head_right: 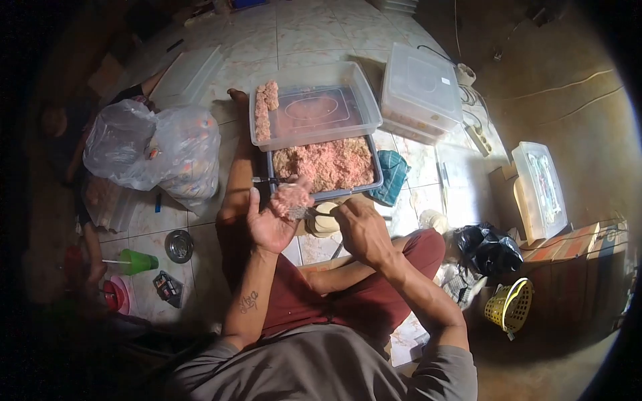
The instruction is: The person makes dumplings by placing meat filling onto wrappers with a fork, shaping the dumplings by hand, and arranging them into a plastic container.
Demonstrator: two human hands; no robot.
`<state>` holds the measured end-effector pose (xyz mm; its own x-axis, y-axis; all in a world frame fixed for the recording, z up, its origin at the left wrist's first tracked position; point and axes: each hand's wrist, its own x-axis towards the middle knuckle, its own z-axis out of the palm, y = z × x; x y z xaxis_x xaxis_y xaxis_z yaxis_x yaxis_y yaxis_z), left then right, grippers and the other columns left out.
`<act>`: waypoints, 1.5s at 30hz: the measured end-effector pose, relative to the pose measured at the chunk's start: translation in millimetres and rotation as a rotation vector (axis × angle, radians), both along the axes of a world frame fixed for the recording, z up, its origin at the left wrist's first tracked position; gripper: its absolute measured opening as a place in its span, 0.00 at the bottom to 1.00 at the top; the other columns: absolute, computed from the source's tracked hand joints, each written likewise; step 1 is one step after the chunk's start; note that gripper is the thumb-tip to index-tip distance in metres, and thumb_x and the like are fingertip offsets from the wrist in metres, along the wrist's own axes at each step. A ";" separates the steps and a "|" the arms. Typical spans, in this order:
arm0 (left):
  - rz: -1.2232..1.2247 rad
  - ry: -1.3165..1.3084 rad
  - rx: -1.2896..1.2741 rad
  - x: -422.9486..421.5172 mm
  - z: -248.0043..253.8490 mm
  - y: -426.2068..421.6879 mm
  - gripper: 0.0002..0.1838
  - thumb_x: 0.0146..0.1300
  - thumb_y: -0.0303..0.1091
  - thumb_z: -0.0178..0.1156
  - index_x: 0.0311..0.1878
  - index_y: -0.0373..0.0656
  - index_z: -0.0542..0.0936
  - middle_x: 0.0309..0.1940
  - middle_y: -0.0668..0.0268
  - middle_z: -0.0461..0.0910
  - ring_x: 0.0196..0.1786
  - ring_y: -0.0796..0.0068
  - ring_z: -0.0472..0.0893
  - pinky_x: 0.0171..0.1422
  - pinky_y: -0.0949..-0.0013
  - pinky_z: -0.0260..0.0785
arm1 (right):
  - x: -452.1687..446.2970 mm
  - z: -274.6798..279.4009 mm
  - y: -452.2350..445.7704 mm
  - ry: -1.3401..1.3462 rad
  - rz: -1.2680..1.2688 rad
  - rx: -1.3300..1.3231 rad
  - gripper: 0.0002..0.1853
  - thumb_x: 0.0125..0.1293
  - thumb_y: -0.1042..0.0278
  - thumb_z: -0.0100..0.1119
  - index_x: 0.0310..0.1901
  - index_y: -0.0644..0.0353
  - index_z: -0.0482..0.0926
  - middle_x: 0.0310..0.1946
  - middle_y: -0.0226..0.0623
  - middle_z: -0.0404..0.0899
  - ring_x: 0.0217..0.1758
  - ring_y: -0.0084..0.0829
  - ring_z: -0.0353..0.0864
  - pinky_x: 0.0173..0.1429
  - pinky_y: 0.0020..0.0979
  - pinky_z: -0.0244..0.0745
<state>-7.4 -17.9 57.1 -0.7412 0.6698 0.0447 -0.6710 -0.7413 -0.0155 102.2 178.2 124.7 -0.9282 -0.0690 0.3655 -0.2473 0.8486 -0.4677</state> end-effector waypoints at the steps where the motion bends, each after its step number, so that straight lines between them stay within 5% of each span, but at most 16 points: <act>1: 0.019 0.000 0.010 0.8 3.0 -0.6 0.48 0.74 0.67 0.44 0.76 0.27 0.59 0.80 0.41 0.51 0.81 0.42 0.55 0.83 0.42 0.51 | -2.6 -1.9 4.4 0.065 -0.007 -0.002 0.05 0.67 0.81 0.58 0.43 0.64 0.81 0.36 0.45 0.78 0.38 0.49 0.81 0.40 0.41 0.78; 5: -0.040 0.036 -0.205 -7.0 -13.0 -12.2 0.42 0.75 0.64 0.47 0.71 0.31 0.69 0.74 0.46 0.67 0.74 0.49 0.69 0.79 0.48 0.61 | 9.9 12.1 5.3 0.001 -0.240 -0.213 0.05 0.67 0.83 0.57 0.42 0.65 0.80 0.37 0.47 0.79 0.37 0.49 0.82 0.41 0.41 0.78; 12: 0.049 0.064 -0.268 12.4 -12.2 -0.2 0.36 0.77 0.58 0.48 0.69 0.31 0.70 0.69 0.45 0.73 0.68 0.48 0.76 0.77 0.44 0.64 | 19.5 -7.9 -16.9 -0.039 -0.271 -0.364 0.06 0.67 0.83 0.57 0.43 0.65 0.79 0.37 0.48 0.79 0.38 0.52 0.82 0.42 0.43 0.77; 15: -0.199 0.014 -0.304 15.6 -17.4 0.3 0.34 0.76 0.57 0.49 0.68 0.33 0.72 0.63 0.47 0.78 0.64 0.50 0.79 0.72 0.52 0.71 | 22.0 -7.2 -14.0 -0.052 -0.236 -0.240 0.05 0.67 0.81 0.57 0.43 0.64 0.79 0.37 0.49 0.79 0.39 0.54 0.81 0.42 0.45 0.77; 18: -0.191 0.064 -0.307 23.2 -17.0 6.4 0.33 0.76 0.56 0.50 0.65 0.33 0.74 0.63 0.46 0.79 0.62 0.51 0.80 0.70 0.52 0.72 | 25.7 -10.3 -6.0 -0.125 -0.216 -0.137 0.04 0.67 0.78 0.58 0.43 0.64 0.79 0.37 0.50 0.78 0.39 0.54 0.81 0.42 0.46 0.76; 22: -0.138 0.195 -0.595 25.1 -12.6 13.8 0.23 0.73 0.45 0.59 0.61 0.36 0.78 0.54 0.56 0.84 0.53 0.65 0.84 0.61 0.62 0.78 | 23.3 -19.5 5.4 -0.185 -0.181 -0.108 0.06 0.68 0.76 0.57 0.45 0.63 0.78 0.38 0.49 0.77 0.42 0.54 0.79 0.44 0.48 0.76; 23: -0.139 0.218 -0.613 24.9 -14.1 14.7 0.17 0.72 0.34 0.62 0.60 0.38 0.80 0.49 0.62 0.85 0.50 0.72 0.84 0.57 0.69 0.79 | 21.5 -24.7 6.2 -0.116 -0.175 -0.075 0.06 0.68 0.76 0.57 0.45 0.63 0.79 0.38 0.48 0.77 0.42 0.54 0.79 0.44 0.48 0.76; 27: -0.132 0.349 -0.652 15.5 -18.9 20.9 0.17 0.70 0.23 0.61 0.62 0.37 0.79 0.51 0.64 0.85 0.48 0.77 0.83 0.52 0.75 0.76 | 8.2 -39.8 5.4 0.091 -0.264 -0.037 0.04 0.67 0.79 0.58 0.42 0.64 0.79 0.36 0.49 0.77 0.41 0.55 0.80 0.43 0.47 0.75; 30: -0.216 0.451 -0.647 7.7 6.2 28.1 0.18 0.71 0.25 0.61 0.63 0.36 0.78 0.54 0.64 0.85 0.50 0.78 0.82 0.54 0.76 0.75 | -12.6 -48.7 15.6 0.059 -0.431 -0.161 0.05 0.68 0.78 0.58 0.43 0.64 0.80 0.38 0.50 0.78 0.41 0.55 0.80 0.42 0.46 0.76; 31: -0.241 0.542 -0.694 -2.2 0.9 29.3 0.22 0.72 0.36 0.60 0.65 0.36 0.76 0.59 0.54 0.83 0.54 0.69 0.85 0.58 0.66 0.79 | -21.3 -51.0 26.5 0.016 -0.474 -0.159 0.06 0.68 0.77 0.58 0.45 0.63 0.81 0.39 0.50 0.80 0.41 0.53 0.82 0.42 0.45 0.77; 32: -0.241 0.555 -0.691 -9.3 -4.2 35.2 0.22 0.72 0.36 0.60 0.65 0.36 0.76 0.59 0.54 0.83 0.54 0.69 0.85 0.58 0.66 0.79 | -33.3 -53.4 36.9 0.028 -0.478 -0.159 0.06 0.68 0.77 0.58 0.45 0.63 0.81 0.39 0.50 0.80 0.41 0.53 0.82 0.42 0.45 0.77; 35: -0.228 0.226 -0.287 -26.2 -8.6 51.4 0.33 0.73 0.47 0.57 0.73 0.37 0.67 0.68 0.49 0.74 0.63 0.51 0.80 0.70 0.46 0.71 | -62.3 -54.2 60.6 0.144 -0.432 -0.280 0.04 0.69 0.76 0.59 0.42 0.63 0.81 0.32 0.46 0.80 0.33 0.45 0.82 0.39 0.41 0.76; 39: -0.105 0.213 -0.327 -36.2 -1.6 52.5 0.30 0.70 0.45 0.60 0.69 0.37 0.71 0.63 0.52 0.79 0.66 0.53 0.78 0.72 0.47 0.70 | -48.6 -12.8 50.1 0.127 -0.392 -0.298 0.05 0.68 0.78 0.59 0.44 0.63 0.81 0.33 0.44 0.79 0.31 0.42 0.81 0.38 0.39 0.76; 45: -0.023 0.318 -0.591 -20.7 -6.9 50.1 0.19 0.69 0.41 0.64 0.58 0.42 0.79 0.48 0.64 0.83 0.50 0.68 0.83 0.57 0.60 0.77 | -22.0 -30.6 29.7 0.084 -0.276 -0.297 0.06 0.65 0.84 0.59 0.42 0.64 0.81 0.38 0.46 0.77 0.37 0.47 0.82 0.42 0.42 0.77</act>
<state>-28.0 32.1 50.1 -0.7376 0.6643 -0.1208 -0.5916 -0.5496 0.5898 80.2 207.9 94.1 -0.8634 0.2983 0.4070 -0.0766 0.7197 -0.6900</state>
